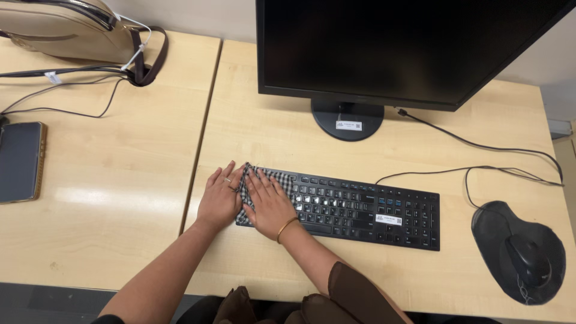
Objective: The person cleans multiple computer monitors, keyboards, computer mice, and desk surfaces using a checkered cloth.
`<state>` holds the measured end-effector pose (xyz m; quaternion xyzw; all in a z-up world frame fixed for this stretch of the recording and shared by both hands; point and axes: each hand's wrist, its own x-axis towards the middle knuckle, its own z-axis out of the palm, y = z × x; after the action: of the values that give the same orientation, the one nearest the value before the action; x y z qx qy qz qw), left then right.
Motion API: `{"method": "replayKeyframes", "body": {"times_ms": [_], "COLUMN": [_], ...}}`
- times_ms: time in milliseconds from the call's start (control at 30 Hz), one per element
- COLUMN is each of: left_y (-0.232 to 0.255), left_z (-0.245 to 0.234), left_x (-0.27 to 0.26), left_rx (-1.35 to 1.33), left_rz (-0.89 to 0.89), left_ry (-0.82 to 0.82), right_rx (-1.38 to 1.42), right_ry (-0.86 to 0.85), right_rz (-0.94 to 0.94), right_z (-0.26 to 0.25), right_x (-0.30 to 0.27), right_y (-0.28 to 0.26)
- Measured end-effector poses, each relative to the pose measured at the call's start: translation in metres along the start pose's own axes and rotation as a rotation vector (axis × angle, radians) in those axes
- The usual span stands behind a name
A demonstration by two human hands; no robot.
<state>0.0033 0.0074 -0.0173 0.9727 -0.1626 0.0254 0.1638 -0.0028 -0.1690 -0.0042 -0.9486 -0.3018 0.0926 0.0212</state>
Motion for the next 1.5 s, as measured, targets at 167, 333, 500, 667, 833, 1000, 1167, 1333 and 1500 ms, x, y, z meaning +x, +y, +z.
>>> {"method": "replayKeyframes", "body": {"times_ms": [167, 333, 500, 667, 833, 1000, 1167, 1333, 1500], "left_y": [0.006, 0.011, 0.011, 0.010, 0.013, 0.015, 0.014, 0.013, 0.013], "left_z": [-0.008, -0.012, -0.011, -0.012, -0.015, -0.018, -0.015, -0.014, -0.015], "left_x": [0.001, 0.002, 0.001, 0.000, 0.001, 0.001, 0.001, 0.001, 0.001], "left_rx": [-0.008, -0.015, -0.010, -0.020, -0.036, -0.017, -0.015, -0.021, -0.027], "left_rz": [-0.043, -0.038, -0.028, -0.040, -0.060, -0.068, -0.055, -0.062, -0.061], "left_ry": [-0.019, 0.019, 0.036, 0.023, -0.002, -0.027, -0.001, -0.002, 0.002], "right_rx": [0.060, 0.003, 0.023, -0.027, 0.214, 0.108, -0.068, -0.069, 0.068], "right_ry": [-0.080, -0.118, 0.024, 0.500, 0.823, 0.334, 0.202, 0.260, 0.203], "right_rz": [0.050, 0.339, 0.719, 0.920, 0.837, 0.683, 0.783, 0.743, 0.780], "right_z": [-0.007, -0.006, 0.025, 0.033, 0.024, 0.074, 0.073, 0.049, 0.029], "right_x": [-0.023, -0.097, -0.188, -0.241, -0.226, -0.195, -0.222, -0.200, -0.167], "right_y": [0.026, 0.092, 0.168, 0.217, 0.221, 0.165, 0.126, 0.134, 0.159]}}
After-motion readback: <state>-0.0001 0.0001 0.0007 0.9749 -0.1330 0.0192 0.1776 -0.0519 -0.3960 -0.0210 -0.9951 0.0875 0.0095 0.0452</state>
